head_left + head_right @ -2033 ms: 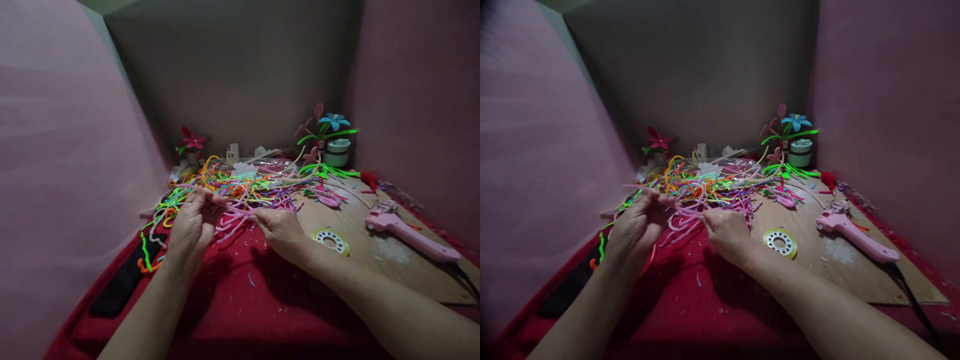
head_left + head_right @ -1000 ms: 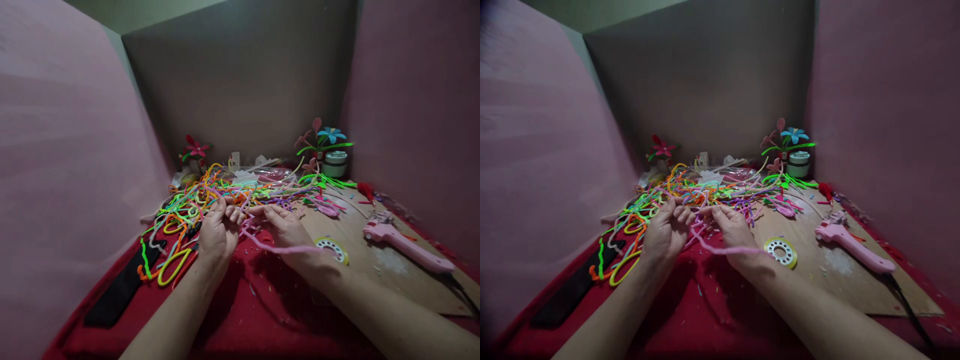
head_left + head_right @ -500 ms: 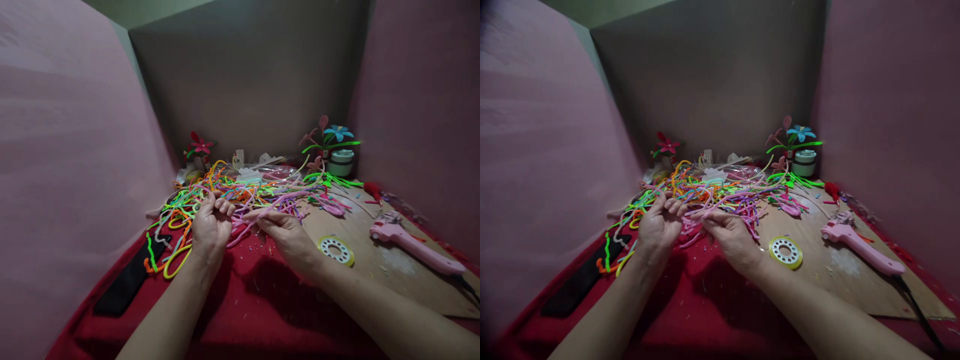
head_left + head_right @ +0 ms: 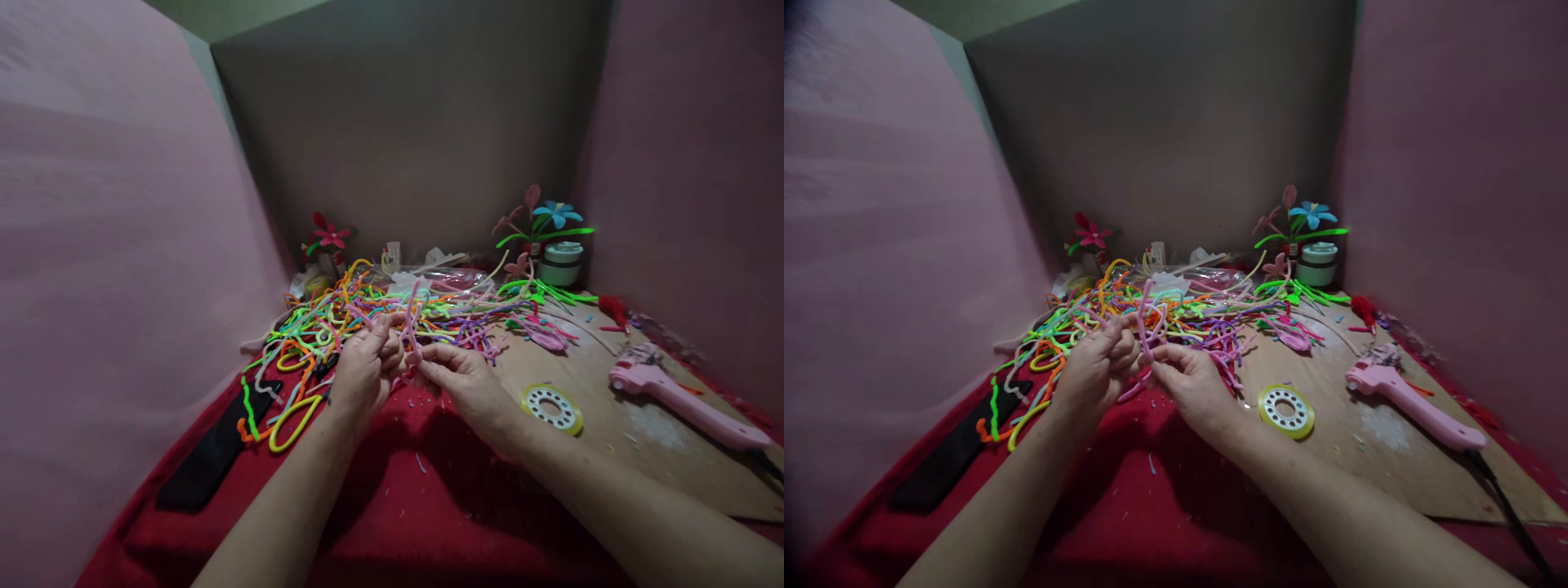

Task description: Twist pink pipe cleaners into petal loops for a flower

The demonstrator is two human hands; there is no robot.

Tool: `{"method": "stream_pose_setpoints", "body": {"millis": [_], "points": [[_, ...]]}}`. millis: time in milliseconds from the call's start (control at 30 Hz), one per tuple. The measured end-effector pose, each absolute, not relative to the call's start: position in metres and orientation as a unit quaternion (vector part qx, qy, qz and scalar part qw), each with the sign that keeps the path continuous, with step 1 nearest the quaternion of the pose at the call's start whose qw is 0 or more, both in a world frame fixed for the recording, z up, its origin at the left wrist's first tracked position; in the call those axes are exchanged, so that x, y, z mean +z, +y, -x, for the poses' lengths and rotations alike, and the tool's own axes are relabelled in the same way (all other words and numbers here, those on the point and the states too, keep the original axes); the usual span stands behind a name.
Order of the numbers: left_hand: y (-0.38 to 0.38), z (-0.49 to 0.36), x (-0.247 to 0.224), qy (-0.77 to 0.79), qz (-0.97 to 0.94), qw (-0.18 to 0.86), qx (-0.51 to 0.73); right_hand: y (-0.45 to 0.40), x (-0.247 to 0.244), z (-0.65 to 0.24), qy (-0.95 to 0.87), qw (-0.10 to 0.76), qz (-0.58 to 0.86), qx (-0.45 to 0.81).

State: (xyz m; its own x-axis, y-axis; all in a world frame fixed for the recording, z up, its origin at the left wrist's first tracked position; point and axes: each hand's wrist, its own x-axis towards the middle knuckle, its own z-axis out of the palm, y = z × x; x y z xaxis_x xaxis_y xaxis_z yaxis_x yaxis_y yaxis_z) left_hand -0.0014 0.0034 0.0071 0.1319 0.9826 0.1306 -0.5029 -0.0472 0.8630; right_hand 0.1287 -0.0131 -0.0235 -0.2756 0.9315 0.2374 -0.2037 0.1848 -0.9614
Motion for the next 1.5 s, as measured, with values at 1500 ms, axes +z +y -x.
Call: {"method": "stream_pose_setpoints", "body": {"millis": [1500], "points": [[-0.001, -0.003, 0.015, 0.246, -0.332, 0.616, 0.671, -0.01, -0.041, -0.123, -0.357, 0.448, 0.272, 0.773]]}}
